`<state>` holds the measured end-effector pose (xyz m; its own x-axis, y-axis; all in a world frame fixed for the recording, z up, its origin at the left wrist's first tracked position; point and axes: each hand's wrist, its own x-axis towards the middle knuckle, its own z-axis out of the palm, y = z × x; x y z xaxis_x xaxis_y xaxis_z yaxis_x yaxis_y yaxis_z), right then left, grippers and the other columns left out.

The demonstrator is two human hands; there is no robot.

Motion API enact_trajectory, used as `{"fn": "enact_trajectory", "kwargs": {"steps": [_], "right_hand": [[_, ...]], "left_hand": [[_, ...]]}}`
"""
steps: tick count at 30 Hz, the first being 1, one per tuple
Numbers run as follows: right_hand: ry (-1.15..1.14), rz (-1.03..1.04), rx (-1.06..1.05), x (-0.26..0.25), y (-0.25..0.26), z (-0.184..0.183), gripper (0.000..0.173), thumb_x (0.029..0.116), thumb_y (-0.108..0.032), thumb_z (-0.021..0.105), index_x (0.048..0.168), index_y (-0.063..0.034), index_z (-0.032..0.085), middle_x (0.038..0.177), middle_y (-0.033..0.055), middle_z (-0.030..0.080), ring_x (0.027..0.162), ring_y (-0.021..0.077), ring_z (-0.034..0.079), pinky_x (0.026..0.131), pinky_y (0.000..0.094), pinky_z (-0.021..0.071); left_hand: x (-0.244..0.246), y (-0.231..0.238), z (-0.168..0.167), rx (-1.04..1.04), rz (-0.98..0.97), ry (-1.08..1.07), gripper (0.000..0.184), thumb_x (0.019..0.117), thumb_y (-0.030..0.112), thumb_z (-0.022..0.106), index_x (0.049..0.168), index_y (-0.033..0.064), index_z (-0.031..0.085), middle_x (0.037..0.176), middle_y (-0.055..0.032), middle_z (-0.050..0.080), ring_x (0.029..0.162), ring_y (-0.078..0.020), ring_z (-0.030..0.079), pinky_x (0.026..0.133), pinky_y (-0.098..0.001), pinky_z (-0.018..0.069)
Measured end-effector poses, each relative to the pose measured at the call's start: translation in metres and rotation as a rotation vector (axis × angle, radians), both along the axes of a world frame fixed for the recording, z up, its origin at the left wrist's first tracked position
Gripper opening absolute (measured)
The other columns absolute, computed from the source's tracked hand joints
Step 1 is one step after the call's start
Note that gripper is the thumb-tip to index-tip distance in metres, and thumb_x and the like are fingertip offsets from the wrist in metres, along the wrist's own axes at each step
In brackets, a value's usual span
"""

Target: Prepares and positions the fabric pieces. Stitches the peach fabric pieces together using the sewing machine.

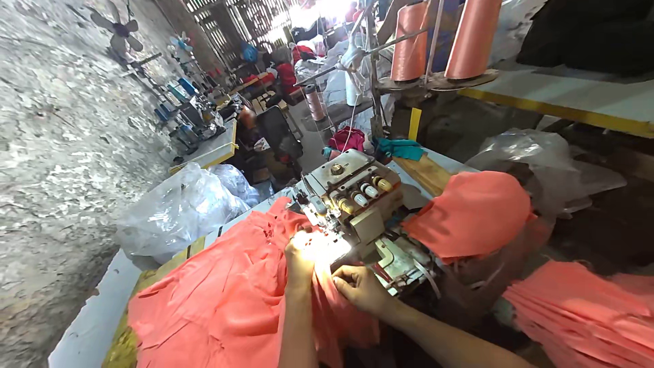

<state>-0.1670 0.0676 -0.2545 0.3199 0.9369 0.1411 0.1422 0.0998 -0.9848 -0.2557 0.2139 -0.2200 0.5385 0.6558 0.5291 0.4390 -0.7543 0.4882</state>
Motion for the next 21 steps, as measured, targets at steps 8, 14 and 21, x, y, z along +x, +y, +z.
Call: {"fn": "enact_trajectory", "kwargs": {"steps": [8,14,21], "right_hand": [[0.179,0.057,0.078,0.006,-0.001,-0.006,0.031,0.1055,-0.012,0.047,0.133,0.0017,0.052,0.101,0.0051,0.068,0.086,0.0037,0.064,0.081,0.0239,0.0537],[0.167,0.111,-0.053,0.019,0.005,0.001,0.037,0.109,-0.017,0.037,0.102,-0.0016,0.07,0.091,0.0007,0.067,0.085,0.0035,0.061,0.082,0.0264,0.0514],[0.147,-0.281,-0.054,0.051,0.007,-0.005,0.042,0.1094,-0.016,0.039,0.088,0.0003,0.071,0.093,0.0077,0.07,0.091,0.0116,0.063,0.086,0.035,0.0504]], "left_hand": [[-0.012,-0.083,-0.02,0.038,0.221,-0.021,0.018,0.0892,0.003,0.066,0.093,-0.0134,0.072,0.101,-0.0305,0.071,0.1,-0.0443,0.07,0.09,-0.0532,0.0567],[-0.032,-0.14,-0.061,0.165,-0.081,-0.141,0.027,0.0892,0.012,0.066,0.107,-0.0084,0.072,0.108,-0.022,0.075,0.11,-0.0339,0.072,0.1,-0.0461,0.0555],[-0.048,-0.117,-0.101,-0.505,0.253,-0.537,0.031,0.0981,0.005,0.057,0.118,-0.0189,0.061,0.118,-0.0296,0.066,0.114,-0.0315,0.066,0.102,-0.0428,0.0515]]}}
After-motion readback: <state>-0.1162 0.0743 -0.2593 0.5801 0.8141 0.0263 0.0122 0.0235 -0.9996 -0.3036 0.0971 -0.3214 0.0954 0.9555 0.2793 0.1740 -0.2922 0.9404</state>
